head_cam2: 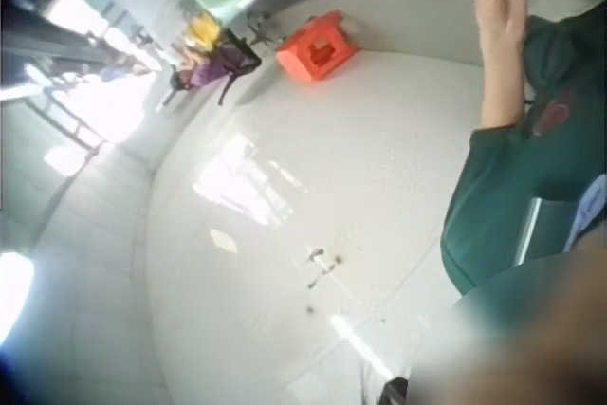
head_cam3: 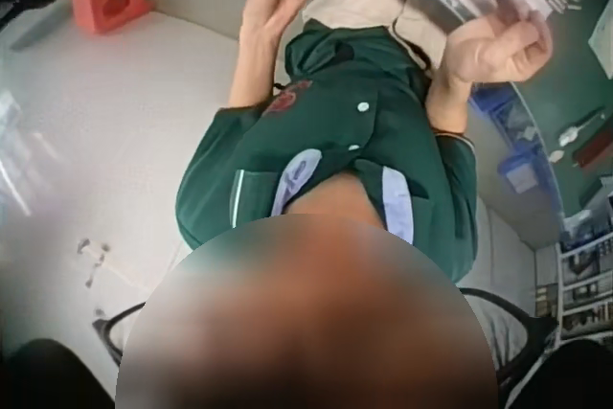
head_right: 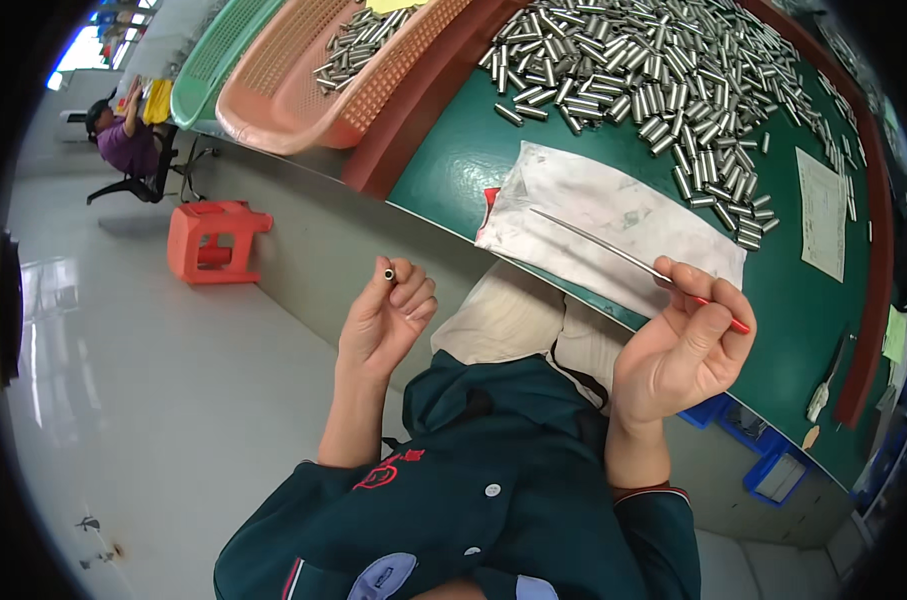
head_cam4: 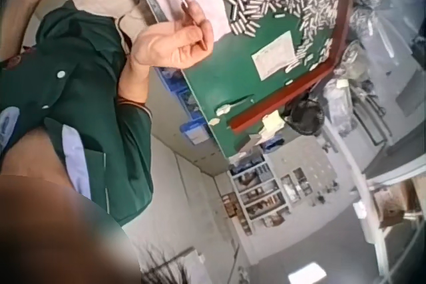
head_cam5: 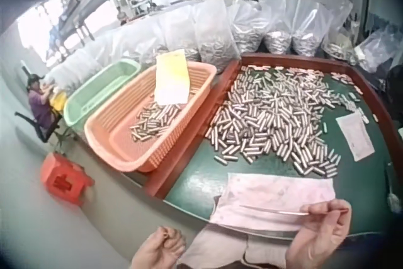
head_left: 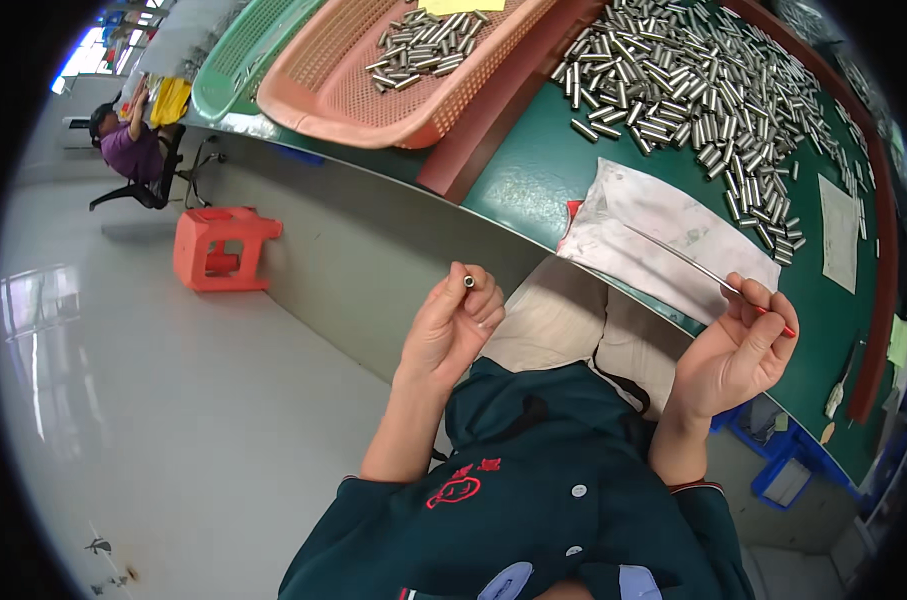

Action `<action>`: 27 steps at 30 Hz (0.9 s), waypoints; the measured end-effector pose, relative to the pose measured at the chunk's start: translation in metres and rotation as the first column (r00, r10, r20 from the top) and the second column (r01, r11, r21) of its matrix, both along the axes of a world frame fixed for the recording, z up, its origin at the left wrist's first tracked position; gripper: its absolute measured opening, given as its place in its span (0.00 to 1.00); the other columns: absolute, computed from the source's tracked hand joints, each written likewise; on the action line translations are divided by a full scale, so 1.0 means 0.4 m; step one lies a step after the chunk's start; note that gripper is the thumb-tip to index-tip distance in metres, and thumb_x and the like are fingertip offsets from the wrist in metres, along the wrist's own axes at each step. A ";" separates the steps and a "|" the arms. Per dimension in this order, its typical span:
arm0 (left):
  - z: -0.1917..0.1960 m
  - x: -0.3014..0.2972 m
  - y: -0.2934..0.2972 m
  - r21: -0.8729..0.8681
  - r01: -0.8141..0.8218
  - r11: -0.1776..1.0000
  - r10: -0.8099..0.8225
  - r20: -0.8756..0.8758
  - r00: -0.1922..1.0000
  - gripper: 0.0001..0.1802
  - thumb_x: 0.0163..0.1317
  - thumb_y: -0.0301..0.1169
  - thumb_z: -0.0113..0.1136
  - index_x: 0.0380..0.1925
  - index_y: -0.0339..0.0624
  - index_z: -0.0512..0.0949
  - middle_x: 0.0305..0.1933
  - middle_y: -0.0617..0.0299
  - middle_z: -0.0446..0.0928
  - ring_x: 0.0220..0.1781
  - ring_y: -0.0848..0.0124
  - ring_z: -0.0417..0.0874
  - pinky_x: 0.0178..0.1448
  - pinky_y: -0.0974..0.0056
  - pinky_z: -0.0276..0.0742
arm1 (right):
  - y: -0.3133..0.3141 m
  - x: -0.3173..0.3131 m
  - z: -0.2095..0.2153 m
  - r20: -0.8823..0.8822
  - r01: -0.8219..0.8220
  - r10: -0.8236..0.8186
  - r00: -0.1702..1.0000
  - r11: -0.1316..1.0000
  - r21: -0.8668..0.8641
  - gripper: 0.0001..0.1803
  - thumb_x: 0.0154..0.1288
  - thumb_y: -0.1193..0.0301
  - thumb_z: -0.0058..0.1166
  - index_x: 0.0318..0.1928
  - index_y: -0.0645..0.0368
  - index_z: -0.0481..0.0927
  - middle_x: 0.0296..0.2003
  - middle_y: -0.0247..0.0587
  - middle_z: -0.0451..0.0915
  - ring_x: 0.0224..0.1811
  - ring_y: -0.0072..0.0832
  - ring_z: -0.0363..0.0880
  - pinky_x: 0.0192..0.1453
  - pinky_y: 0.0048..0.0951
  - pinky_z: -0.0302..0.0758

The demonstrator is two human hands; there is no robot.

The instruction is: Inspecting and cleaning small metal tubes with a thin metal rod.

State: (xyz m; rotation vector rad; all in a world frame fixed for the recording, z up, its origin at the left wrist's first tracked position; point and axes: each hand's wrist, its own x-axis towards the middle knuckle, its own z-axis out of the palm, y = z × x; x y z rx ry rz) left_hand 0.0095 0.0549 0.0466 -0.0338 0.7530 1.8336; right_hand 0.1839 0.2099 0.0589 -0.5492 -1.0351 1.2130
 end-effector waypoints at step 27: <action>-0.086 -0.009 -0.023 -0.119 -0.020 0.993 0.057 0.315 0.947 0.19 0.62 0.42 0.46 0.17 0.42 0.66 0.15 0.70 0.53 0.19 0.79 0.53 0.23 0.75 0.53 | -0.006 -0.009 0.001 0.098 -0.010 0.008 0.995 1.000 0.021 0.12 0.66 0.70 0.37 0.41 0.67 0.68 0.30 0.50 0.77 0.32 0.36 0.77 0.40 0.30 0.75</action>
